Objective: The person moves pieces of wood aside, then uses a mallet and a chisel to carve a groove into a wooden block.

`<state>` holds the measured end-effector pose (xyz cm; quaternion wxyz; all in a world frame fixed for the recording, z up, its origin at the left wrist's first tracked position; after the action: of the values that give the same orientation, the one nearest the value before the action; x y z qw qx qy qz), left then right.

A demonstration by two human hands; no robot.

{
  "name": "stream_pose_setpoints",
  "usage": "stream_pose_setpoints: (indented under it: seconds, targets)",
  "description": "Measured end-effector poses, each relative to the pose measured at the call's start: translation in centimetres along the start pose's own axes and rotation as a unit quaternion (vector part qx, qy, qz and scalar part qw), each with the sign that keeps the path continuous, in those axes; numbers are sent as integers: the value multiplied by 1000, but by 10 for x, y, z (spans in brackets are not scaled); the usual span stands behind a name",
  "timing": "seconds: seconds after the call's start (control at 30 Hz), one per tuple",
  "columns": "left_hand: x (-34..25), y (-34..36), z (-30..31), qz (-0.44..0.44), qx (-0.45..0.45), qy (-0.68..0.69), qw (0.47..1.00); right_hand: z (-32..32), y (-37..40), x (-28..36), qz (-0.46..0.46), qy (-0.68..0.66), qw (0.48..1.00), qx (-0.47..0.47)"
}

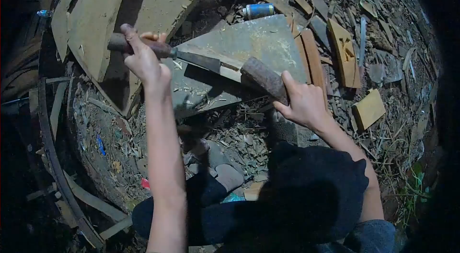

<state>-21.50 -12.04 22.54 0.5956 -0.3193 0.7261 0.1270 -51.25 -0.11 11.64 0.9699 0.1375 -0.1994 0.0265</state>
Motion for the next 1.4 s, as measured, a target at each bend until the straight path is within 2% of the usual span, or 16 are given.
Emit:
stream_pose_setpoints:
  seconds: [0.07, 0.1, 0.17, 0.23, 0.33, 0.43, 0.63, 0.7, 0.73, 0.93, 1.07, 1.13, 1.2, 1.3, 1.37, 1.4]
  targets:
    - [6, -4, -4, 137, 79, 8, 987, -2, 0, 0, 14, 1, 1000, -12]
    - [3, -11, 1, 135, 77, 7, 988, -1, 0, 1, 17, 0, 1000, -11]
    - [14, -13, -10, 237, 148, 89, 956, 1, -1, 1, -8, 5, 1000, 15]
    - [15, -11, -19, 226, 140, 90, 960, 1, -1, 2, 3, 0, 1000, 4]
    - [-6, -13, -34, 55, 130, 20, 990, 3, 1, 3, 11, 0, 1000, -14]
    - [-22, 0, -62, 19, 177, 43, 983, 4, 1, 3, 16, 6, 1000, -23]
    - [-11, 10, -92, -4, 287, 42, 957, 3, 0, 4, 2, -1, 1000, -2]
    - [-9, 17, -97, -42, 313, -15, 949, 3, -1, 2, -9, -4, 1000, 6]
    - [-11, 20, -97, -61, 282, 8, 957, 1, -1, 2, -9, 4, 1000, 8]
    - [-6, 28, -90, -87, 254, 19, 963, 3, -1, 3, -6, 0, 1000, 7]
    - [-3, 33, -89, -86, 251, 20, 964, -1, -2, 1, -12, -8, 1000, 18]
    - [-8, 42, -94, -119, 257, -20, 959, -1, -2, 1, -10, -10, 1000, 20]
    - [-1, 38, -100, -127, 292, -1, 948, -2, -3, 1, -5, -10, 1000, 17]
    - [2, 39, -101, -128, 299, 5, 946, -1, -12, -18, -40, -85, 996, 2]
    - [3, 37, -102, -154, 291, -18, 944, 29, -28, -16, 91, -228, 959, -138]
    - [8, 36, -102, -132, 283, -33, 949, 61, -31, -2, 106, -291, 940, -142]
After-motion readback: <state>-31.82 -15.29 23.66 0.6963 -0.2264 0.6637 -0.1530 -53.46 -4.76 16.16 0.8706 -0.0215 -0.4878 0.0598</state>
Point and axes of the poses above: each hand's wrist, its own y-axis away from the middle knuckle, its own z-axis out of the back of the hand, x = y × z, the point moved 8 cm from there along -y, towards the middle knuckle, and after that the axes turned 9 degrees about -z, right-handed, at the moved point
